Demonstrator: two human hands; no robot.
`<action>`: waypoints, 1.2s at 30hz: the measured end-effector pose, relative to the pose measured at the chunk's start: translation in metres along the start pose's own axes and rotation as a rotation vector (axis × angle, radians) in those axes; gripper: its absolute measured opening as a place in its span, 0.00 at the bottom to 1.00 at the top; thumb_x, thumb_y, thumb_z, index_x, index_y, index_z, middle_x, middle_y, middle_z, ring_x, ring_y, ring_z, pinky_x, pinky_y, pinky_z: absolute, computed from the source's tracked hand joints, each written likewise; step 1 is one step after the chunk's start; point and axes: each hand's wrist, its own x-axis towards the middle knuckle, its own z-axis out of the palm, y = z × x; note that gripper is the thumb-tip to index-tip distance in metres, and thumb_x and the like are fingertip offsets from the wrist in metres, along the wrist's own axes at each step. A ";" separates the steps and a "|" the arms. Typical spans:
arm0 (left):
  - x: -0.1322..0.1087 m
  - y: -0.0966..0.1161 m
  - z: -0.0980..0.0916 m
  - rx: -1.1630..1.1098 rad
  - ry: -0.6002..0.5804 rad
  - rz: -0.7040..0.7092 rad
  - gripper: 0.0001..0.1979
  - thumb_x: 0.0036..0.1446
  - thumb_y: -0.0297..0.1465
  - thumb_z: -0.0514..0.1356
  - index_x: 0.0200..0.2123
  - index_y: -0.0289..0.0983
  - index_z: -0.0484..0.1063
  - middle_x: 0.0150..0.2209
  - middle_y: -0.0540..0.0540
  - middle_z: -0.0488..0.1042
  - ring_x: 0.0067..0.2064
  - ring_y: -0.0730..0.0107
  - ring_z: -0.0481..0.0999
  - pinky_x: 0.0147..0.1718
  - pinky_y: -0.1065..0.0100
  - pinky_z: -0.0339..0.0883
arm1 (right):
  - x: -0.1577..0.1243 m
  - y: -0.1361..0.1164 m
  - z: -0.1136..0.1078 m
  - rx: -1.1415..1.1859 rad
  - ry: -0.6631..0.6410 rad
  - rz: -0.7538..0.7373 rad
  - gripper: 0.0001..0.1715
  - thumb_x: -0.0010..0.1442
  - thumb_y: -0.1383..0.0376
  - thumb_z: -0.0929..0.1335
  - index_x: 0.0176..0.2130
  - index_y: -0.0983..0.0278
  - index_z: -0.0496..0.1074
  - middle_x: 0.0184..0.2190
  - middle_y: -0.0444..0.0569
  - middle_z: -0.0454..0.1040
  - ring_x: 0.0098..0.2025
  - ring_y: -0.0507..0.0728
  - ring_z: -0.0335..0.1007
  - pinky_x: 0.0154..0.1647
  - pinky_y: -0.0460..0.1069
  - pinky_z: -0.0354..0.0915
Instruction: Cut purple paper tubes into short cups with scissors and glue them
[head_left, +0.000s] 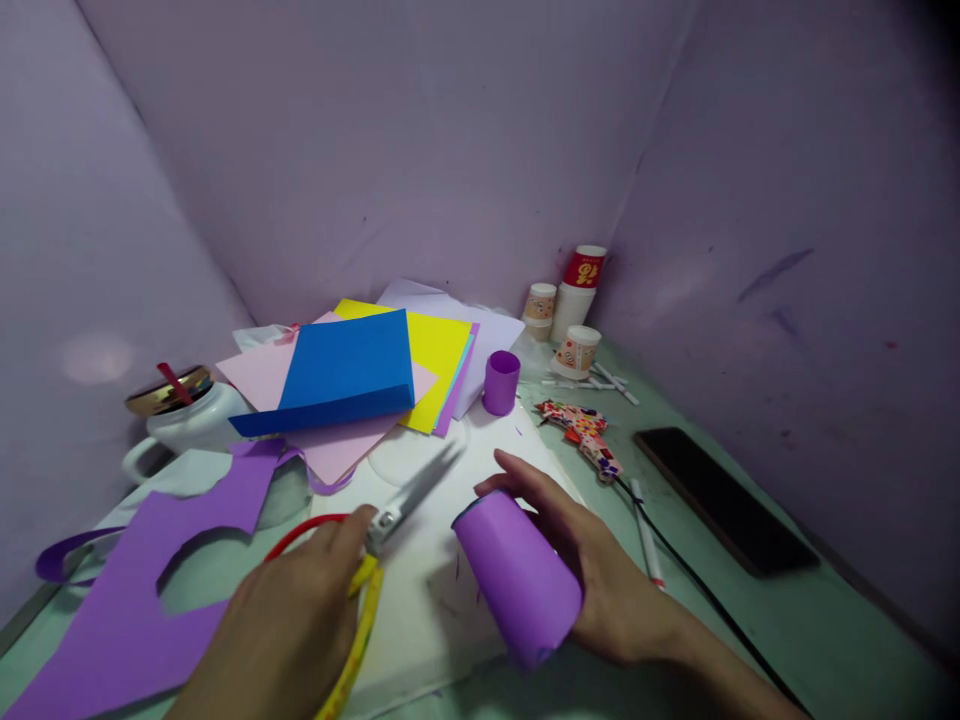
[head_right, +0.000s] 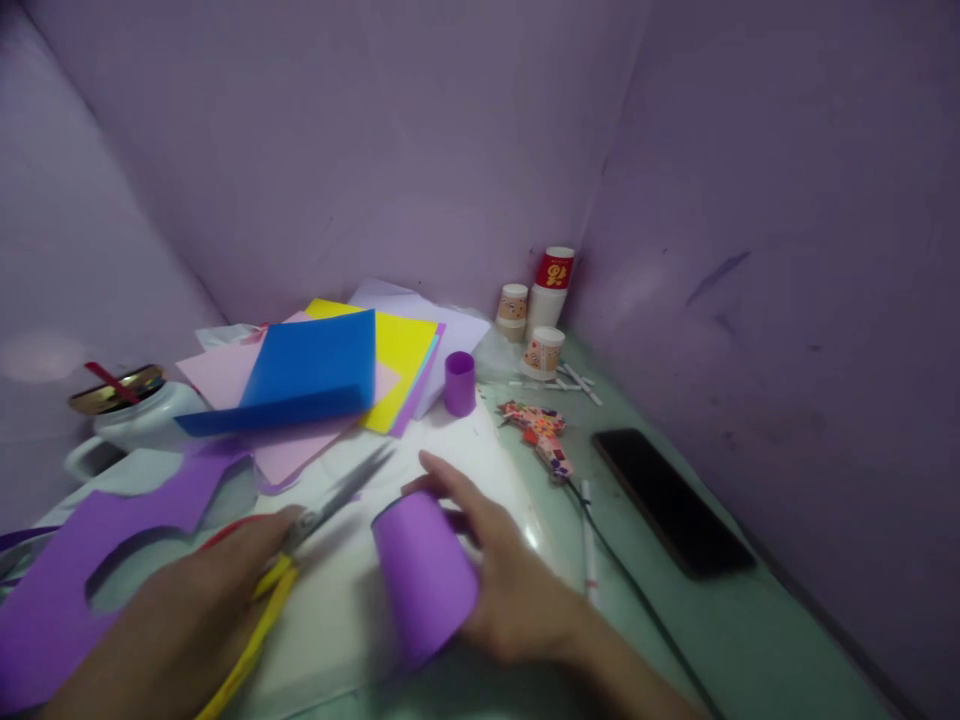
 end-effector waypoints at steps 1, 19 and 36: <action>0.002 -0.003 -0.004 0.031 -0.004 -0.080 0.26 0.58 0.27 0.44 0.59 0.35 0.61 0.52 0.35 0.74 0.48 0.47 0.76 0.43 0.51 0.68 | 0.002 0.000 -0.001 0.005 0.023 0.026 0.56 0.44 0.69 0.75 0.65 0.58 0.49 0.59 0.59 0.61 0.60 0.66 0.61 0.58 0.59 0.60; 0.017 -0.049 0.003 -0.088 -0.119 -0.116 0.22 0.57 0.36 0.49 0.52 0.35 0.67 0.41 0.34 0.78 0.41 0.41 0.78 0.35 0.52 0.68 | 0.053 -0.031 -0.036 -0.443 -0.133 0.549 0.26 0.60 0.45 0.64 0.41 0.63 0.76 0.33 0.54 0.80 0.31 0.59 0.77 0.29 0.51 0.72; 0.017 -0.038 -0.004 -0.068 -0.224 -0.181 0.17 0.56 0.33 0.51 0.49 0.38 0.67 0.41 0.39 0.77 0.41 0.42 0.78 0.35 0.49 0.69 | 0.035 -0.040 0.017 -0.668 -0.329 -0.070 0.58 0.45 0.53 0.77 0.66 0.46 0.48 0.67 0.50 0.50 0.65 0.76 0.50 0.56 0.66 0.65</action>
